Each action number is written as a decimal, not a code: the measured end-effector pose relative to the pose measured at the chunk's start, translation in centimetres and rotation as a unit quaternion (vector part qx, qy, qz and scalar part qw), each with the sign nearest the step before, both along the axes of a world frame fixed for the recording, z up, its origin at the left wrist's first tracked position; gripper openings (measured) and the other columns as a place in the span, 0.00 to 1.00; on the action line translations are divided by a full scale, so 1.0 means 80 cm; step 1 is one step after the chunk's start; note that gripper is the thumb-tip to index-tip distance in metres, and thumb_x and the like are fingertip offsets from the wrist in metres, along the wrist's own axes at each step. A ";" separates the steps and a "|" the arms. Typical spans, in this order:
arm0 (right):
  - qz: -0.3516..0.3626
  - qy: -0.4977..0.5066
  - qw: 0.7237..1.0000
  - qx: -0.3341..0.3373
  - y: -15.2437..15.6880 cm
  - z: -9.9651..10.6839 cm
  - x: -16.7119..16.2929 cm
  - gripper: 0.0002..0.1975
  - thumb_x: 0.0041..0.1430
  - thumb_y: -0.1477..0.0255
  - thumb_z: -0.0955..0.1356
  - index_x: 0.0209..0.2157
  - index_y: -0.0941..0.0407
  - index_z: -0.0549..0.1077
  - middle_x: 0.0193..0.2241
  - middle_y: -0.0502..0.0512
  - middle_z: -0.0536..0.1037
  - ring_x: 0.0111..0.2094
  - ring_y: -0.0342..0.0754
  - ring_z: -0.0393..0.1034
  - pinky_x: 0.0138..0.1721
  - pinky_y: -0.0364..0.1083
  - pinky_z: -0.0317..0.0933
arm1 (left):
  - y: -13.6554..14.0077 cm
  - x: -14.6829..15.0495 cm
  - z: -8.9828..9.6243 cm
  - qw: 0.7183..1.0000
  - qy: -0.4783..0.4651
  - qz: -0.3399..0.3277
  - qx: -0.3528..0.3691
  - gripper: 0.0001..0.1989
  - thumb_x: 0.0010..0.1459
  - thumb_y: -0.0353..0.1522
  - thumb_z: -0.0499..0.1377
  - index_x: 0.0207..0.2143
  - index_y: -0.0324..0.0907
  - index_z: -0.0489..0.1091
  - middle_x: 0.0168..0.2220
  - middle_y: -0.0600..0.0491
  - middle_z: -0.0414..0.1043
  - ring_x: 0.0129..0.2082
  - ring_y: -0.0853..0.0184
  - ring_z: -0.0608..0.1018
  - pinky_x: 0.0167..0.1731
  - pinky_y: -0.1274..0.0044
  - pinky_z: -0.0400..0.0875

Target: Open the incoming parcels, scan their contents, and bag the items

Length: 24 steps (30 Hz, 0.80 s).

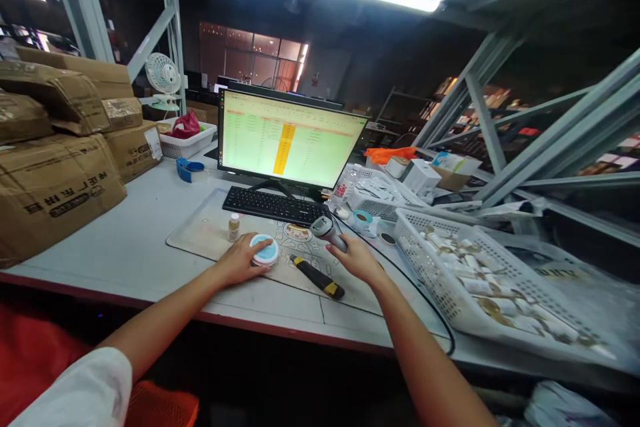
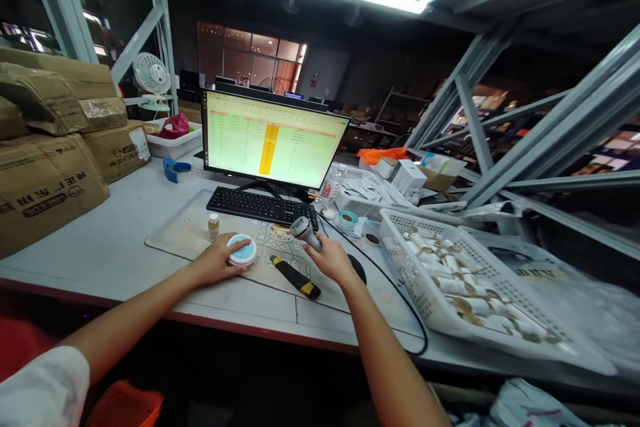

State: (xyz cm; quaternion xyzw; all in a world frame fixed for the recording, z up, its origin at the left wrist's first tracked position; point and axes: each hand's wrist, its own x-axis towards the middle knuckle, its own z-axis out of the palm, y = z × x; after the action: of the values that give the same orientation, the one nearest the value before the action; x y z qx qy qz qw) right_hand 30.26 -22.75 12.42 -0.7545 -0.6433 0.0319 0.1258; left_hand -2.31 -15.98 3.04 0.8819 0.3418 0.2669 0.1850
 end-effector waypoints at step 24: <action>-0.068 -0.063 0.994 -0.059 0.003 -0.039 -0.028 0.17 0.66 0.67 0.64 0.52 0.60 0.72 0.45 0.68 0.80 0.47 0.60 0.76 0.38 0.49 0.59 | 0.004 -0.197 -0.023 0.953 0.042 0.297 0.045 0.34 0.60 0.45 0.61 0.67 0.47 0.63 0.71 0.43 0.51 0.67 0.48 0.65 0.65 0.61 0.65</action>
State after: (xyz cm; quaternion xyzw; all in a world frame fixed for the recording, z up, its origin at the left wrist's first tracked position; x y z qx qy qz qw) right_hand 28.04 -22.50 9.31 -0.8032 -0.5940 0.0139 0.0421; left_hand -18.05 -15.69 1.24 0.7587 0.5830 0.2875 0.0434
